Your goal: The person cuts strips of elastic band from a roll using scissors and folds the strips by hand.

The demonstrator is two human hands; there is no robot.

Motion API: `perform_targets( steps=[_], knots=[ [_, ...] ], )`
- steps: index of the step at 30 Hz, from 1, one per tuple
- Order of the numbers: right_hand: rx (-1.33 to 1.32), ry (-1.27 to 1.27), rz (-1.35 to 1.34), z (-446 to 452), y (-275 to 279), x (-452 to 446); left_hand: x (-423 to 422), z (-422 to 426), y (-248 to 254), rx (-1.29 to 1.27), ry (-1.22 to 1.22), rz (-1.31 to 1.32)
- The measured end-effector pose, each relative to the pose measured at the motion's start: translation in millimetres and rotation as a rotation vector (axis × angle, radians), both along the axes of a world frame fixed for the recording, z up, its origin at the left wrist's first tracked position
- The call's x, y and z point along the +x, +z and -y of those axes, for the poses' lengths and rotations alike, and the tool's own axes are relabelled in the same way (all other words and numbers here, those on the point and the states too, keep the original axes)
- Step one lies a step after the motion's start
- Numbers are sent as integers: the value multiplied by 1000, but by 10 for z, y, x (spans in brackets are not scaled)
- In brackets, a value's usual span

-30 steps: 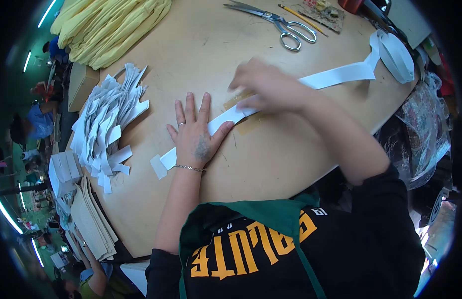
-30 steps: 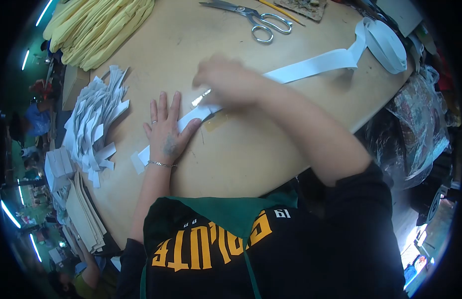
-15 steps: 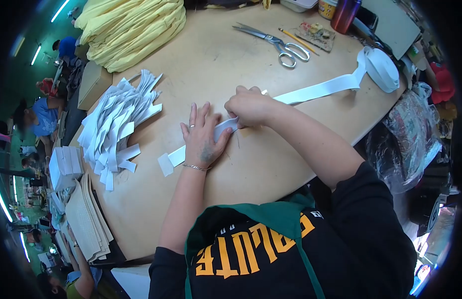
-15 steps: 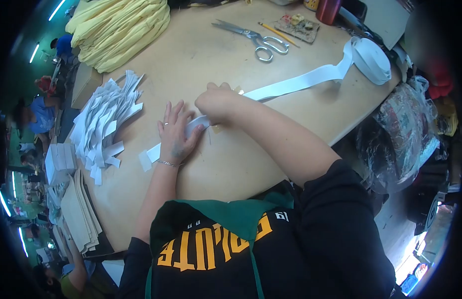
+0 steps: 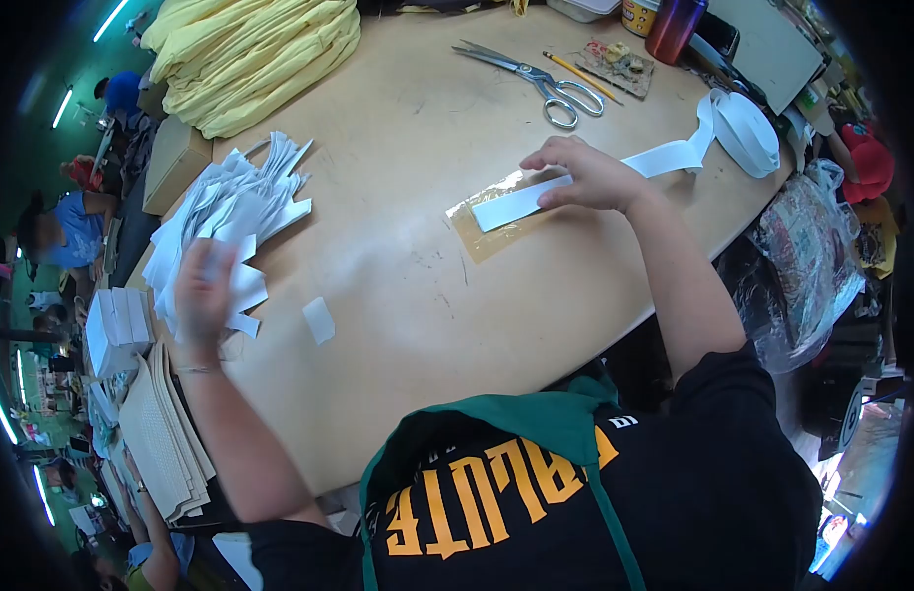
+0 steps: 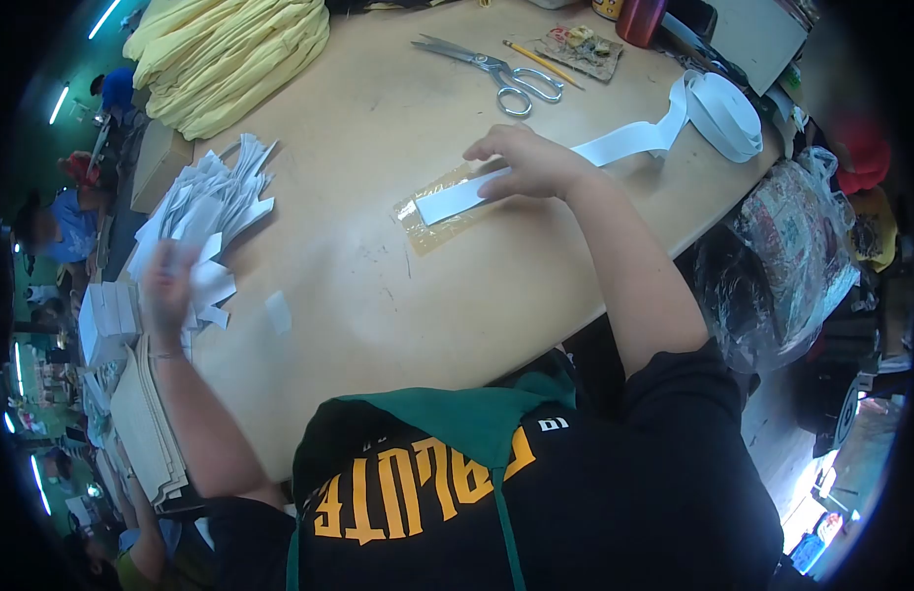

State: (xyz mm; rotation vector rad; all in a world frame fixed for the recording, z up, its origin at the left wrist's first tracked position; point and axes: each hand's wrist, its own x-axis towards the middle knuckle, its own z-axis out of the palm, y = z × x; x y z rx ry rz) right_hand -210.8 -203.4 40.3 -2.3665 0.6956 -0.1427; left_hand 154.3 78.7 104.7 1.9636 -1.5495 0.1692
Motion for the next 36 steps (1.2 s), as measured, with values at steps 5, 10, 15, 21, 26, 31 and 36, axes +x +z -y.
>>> perform_targets(
  steps=[5, 10, 15, 21, 26, 31, 36],
  knots=[
    [-60, -1, -86, -175, -35, 168, 875, -2, 422, -25, 303, 648],
    [-117, -15, -57, -202, -117, 251, -176, 549, -186, -31, 4, 210],
    [-78, -63, -89, -242, -82, 262, -1834, 1109, -754, 70, -279, -39],
    [62, 21, -104, -369, 60, 280, -2049, 1219, -890, 145, -257, 59],
    [-209, 66, -73, -461, 79, 103, -1386, 529, -503, 199, -206, -149],
    [-470, -111, -233, -62, -12, -361, -655, -244, -459, 398, 28, -182],
    [-887, -390, -179, 495, -184, -1437, -502, -719, -498, 556, 90, -166]
  ],
)
